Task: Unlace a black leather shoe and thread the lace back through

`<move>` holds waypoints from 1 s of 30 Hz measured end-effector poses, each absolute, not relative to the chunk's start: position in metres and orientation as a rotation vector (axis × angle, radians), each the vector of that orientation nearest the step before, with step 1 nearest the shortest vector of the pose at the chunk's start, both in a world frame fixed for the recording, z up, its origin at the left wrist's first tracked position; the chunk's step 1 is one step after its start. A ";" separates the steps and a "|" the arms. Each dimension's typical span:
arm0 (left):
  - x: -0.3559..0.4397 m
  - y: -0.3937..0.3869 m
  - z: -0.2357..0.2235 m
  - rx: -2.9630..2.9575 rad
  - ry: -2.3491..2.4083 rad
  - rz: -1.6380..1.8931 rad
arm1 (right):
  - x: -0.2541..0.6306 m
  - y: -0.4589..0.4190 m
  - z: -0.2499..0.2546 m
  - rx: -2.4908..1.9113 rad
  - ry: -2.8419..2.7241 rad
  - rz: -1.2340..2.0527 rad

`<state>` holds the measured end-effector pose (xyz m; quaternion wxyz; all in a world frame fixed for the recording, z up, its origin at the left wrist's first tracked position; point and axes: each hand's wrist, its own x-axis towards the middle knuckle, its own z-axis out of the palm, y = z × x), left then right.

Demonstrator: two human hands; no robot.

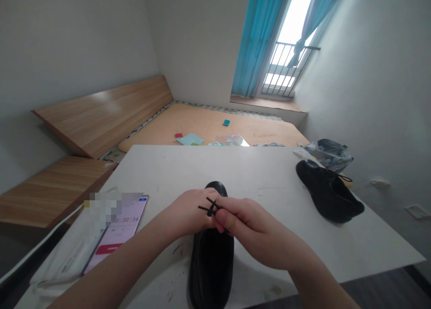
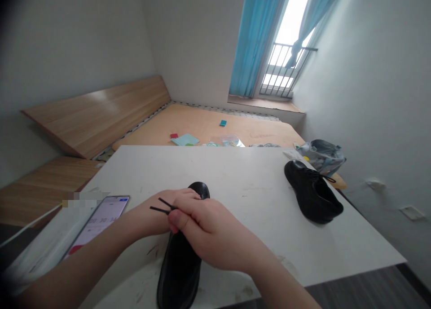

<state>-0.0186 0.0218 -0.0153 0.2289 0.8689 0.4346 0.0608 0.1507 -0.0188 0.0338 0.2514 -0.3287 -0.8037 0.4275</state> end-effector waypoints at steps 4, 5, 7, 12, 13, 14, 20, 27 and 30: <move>-0.025 0.022 -0.009 2.331 1.150 0.181 | 0.148 0.002 0.026 -0.978 -1.833 1.170; -0.027 0.022 -0.006 2.294 1.151 0.197 | 0.148 0.007 0.024 -0.989 -1.722 1.199; -0.030 0.022 0.005 2.224 1.245 0.261 | 0.148 0.017 0.021 -0.983 -1.556 1.255; -0.027 0.013 0.027 2.324 1.349 0.494 | 0.146 0.026 0.015 -0.967 -1.359 1.307; -0.025 0.010 0.027 2.351 1.278 0.510 | 0.145 0.026 0.015 -0.963 -1.337 1.333; -0.023 0.008 0.026 2.360 1.214 0.519 | 0.144 0.026 0.015 -0.959 -1.323 1.361; -0.016 0.005 0.016 2.187 1.048 0.625 | 0.146 0.027 0.014 -0.999 -1.393 1.315; -0.027 0.023 0.022 1.600 1.048 0.947 | 0.180 0.047 0.008 -0.942 -1.238 1.038; -0.037 0.030 0.026 1.270 0.960 1.113 | 0.203 0.055 0.003 -0.858 -1.131 1.180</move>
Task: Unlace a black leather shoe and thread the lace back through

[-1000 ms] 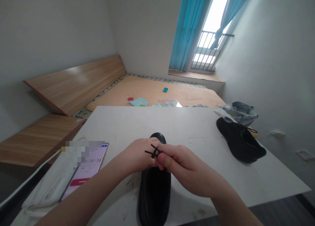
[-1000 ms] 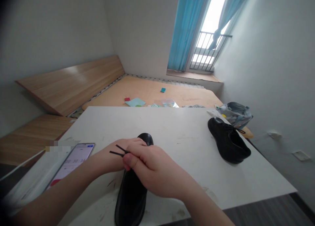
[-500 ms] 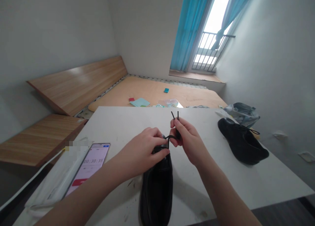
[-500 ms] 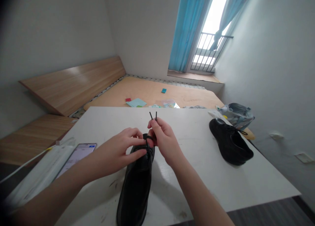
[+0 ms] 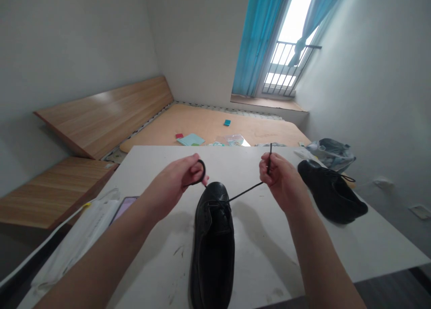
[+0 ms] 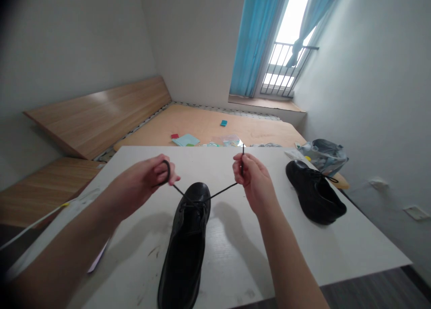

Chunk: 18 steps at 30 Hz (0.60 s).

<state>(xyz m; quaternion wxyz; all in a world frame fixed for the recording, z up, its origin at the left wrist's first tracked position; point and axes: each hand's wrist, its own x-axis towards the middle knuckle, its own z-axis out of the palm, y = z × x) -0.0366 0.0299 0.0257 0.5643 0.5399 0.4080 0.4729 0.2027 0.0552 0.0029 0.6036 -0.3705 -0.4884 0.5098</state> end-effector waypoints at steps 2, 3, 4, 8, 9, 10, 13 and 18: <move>-0.045 0.034 0.029 1.211 0.928 1.219 | 0.216 0.054 -0.003 -0.898 -1.183 1.110; -0.049 0.036 0.031 1.241 0.954 1.292 | 0.221 0.051 -0.007 -0.950 -1.255 1.038; -0.053 0.037 0.032 1.298 0.996 1.361 | 0.225 0.047 -0.011 -1.015 -1.358 0.961; -0.065 0.039 0.033 1.564 1.205 1.317 | 0.225 0.019 -0.024 -1.256 -1.985 0.797; -0.065 0.038 0.032 1.642 1.258 1.221 | 0.222 0.012 -0.027 -1.290 -2.120 0.792; -0.063 0.036 0.031 1.735 1.298 1.104 | 0.218 0.005 -0.030 -1.321 -2.219 0.791; -0.048 0.025 0.025 2.007 1.305 0.737 | 0.208 -0.009 -0.037 -1.420 -2.280 0.816; -0.014 0.006 0.010 2.294 1.254 0.278 | 0.198 -0.019 -0.043 -1.440 -2.072 0.896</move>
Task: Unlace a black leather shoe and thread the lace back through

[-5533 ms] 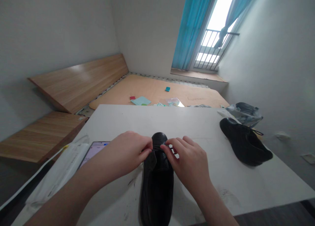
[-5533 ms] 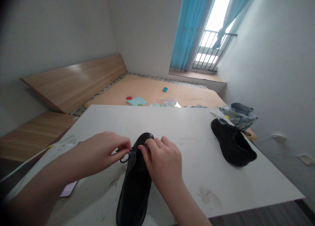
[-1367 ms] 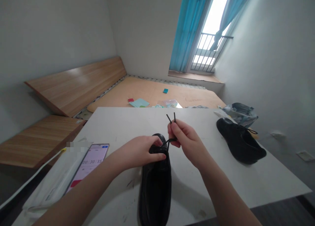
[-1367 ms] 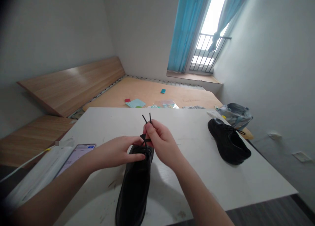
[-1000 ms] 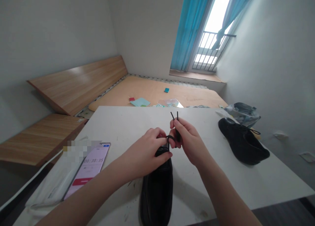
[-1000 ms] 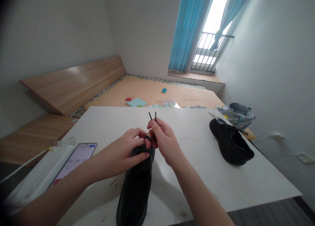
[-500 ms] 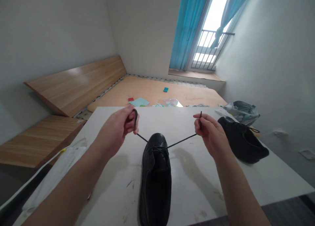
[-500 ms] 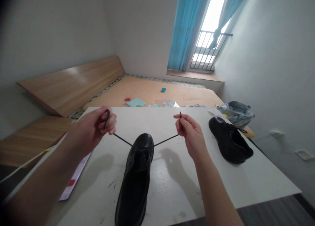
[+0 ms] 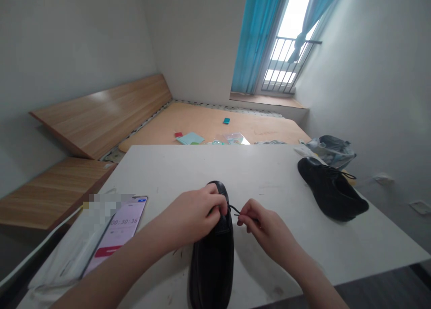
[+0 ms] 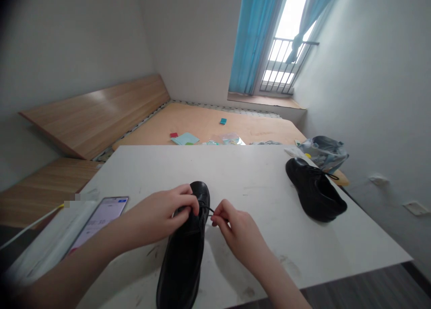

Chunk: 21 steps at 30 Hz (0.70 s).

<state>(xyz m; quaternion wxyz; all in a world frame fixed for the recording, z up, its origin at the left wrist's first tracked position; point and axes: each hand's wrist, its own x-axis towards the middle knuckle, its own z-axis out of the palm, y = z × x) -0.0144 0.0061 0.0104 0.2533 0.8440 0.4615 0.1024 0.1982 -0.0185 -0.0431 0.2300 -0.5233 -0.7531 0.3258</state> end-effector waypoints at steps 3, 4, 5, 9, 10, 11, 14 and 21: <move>-0.004 0.004 0.004 2.347 1.277 0.174 | 0.195 -0.021 -0.044 -1.422 -2.043 0.894; -0.003 0.004 0.002 2.352 1.280 0.169 | 0.194 -0.021 -0.045 -1.416 -2.040 0.896; -0.002 0.005 0.001 2.355 1.279 0.170 | 0.194 -0.021 -0.045 -1.412 -2.036 0.904; -0.004 0.008 -0.004 2.363 1.246 0.184 | 0.193 -0.019 -0.048 -1.410 -2.002 0.981; -0.004 0.009 -0.005 2.362 1.243 0.184 | 0.193 -0.018 -0.049 -1.410 -1.992 1.012; -0.005 0.009 -0.006 2.361 1.240 0.182 | 0.194 -0.017 -0.049 -1.408 -1.981 1.043; -0.005 0.009 -0.008 2.361 1.219 0.173 | 0.193 -0.016 -0.051 -1.398 -1.946 1.123; -0.004 0.011 -0.008 2.366 1.194 0.177 | 0.188 -0.018 -0.049 -1.401 -1.989 1.026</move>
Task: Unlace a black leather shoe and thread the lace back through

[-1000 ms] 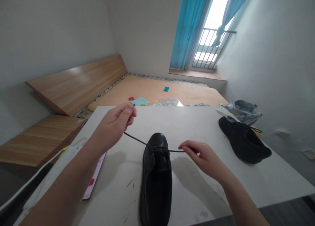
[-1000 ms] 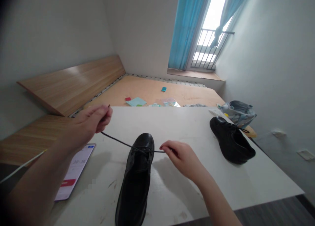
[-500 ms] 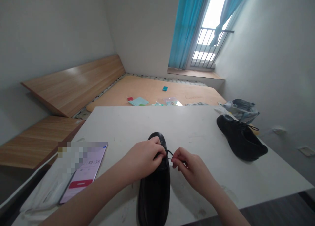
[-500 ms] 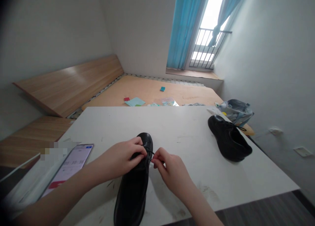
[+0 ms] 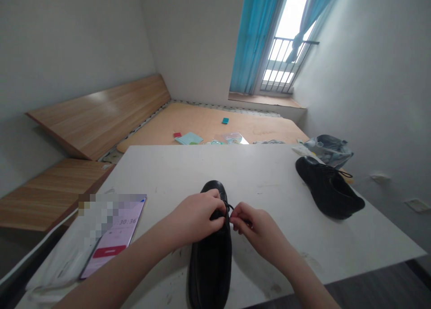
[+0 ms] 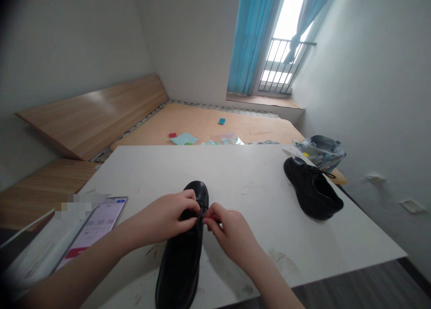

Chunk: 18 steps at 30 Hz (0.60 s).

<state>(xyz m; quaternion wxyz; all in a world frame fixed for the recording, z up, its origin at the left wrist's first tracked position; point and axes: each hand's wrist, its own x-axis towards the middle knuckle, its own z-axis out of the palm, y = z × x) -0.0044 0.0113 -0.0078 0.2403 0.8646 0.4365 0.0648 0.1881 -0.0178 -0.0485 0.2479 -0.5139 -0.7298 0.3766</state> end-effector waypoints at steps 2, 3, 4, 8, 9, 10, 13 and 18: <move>-0.003 0.011 -0.008 2.362 1.201 0.168 | 0.188 -0.014 -0.055 -1.353 -1.908 1.145; -0.002 0.011 -0.009 2.362 1.210 0.166 | 0.187 -0.012 -0.060 -1.303 -1.836 1.246; -0.001 0.010 -0.009 2.363 1.220 0.165 | 0.187 -0.010 -0.066 -1.239 -1.748 1.355; 0.002 0.008 -0.010 2.382 1.230 0.190 | 0.186 -0.005 -0.085 -1.049 -1.508 1.582; 0.002 0.007 -0.010 2.385 1.227 0.197 | 0.186 -0.005 -0.087 -1.044 -1.505 1.582; 0.002 0.007 -0.009 2.386 1.225 0.204 | 0.186 -0.005 -0.087 -1.054 -1.522 1.563; 0.000 0.007 -0.005 2.361 1.228 0.250 | 0.190 -0.007 -0.078 -1.150 -1.653 1.352; -0.011 0.009 0.016 2.204 1.215 0.492 | 0.193 -0.010 -0.051 -1.117 -1.834 0.867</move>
